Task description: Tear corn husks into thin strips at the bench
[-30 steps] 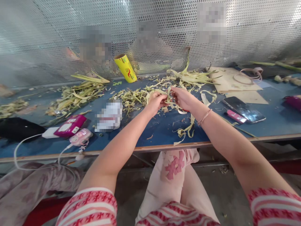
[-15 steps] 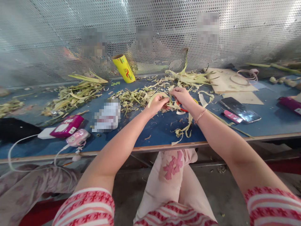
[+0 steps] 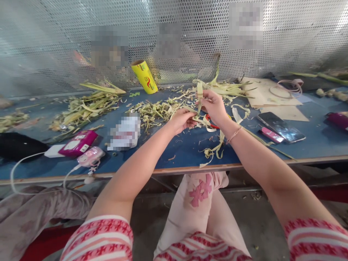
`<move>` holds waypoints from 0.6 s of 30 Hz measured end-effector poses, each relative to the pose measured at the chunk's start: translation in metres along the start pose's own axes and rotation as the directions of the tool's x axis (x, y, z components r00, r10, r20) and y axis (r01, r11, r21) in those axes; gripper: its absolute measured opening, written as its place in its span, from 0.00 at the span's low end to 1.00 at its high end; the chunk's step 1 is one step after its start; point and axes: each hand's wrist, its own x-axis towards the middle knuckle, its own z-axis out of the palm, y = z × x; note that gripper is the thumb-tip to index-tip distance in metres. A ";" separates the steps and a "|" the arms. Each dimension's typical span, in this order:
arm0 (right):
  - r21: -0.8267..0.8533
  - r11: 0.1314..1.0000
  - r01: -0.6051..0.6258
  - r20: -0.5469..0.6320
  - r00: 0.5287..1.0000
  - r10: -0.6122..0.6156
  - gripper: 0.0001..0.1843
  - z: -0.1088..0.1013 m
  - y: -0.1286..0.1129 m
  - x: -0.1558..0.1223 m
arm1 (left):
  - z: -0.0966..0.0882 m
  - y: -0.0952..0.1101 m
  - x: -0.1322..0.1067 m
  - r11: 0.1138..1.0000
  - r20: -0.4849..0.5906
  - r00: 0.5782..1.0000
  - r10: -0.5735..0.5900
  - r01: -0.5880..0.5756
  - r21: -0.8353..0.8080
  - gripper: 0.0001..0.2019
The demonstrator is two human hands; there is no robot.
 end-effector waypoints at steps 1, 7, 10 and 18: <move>-0.010 0.999 0.039 0.013 0.999 -0.039 0.05 -0.001 -0.001 0.000 | -0.001 0.000 0.001 1.000 -0.002 1.000 -0.011 0.011 -0.029 0.08; -0.183 0.970 0.157 0.049 0.987 -0.151 0.12 -0.006 -0.008 -0.003 | -0.008 0.003 0.002 0.974 0.048 0.999 -0.023 0.034 -0.225 0.07; -0.147 0.971 0.187 0.037 0.982 -0.184 0.12 -0.007 -0.009 -0.002 | -0.011 0.005 0.002 0.953 0.083 0.997 -0.003 0.028 -0.301 0.11; -0.172 0.981 0.088 0.015 0.996 -0.087 0.05 -0.011 -0.010 0.004 | -0.015 0.002 0.006 0.960 0.095 0.988 0.122 -0.093 -0.264 0.08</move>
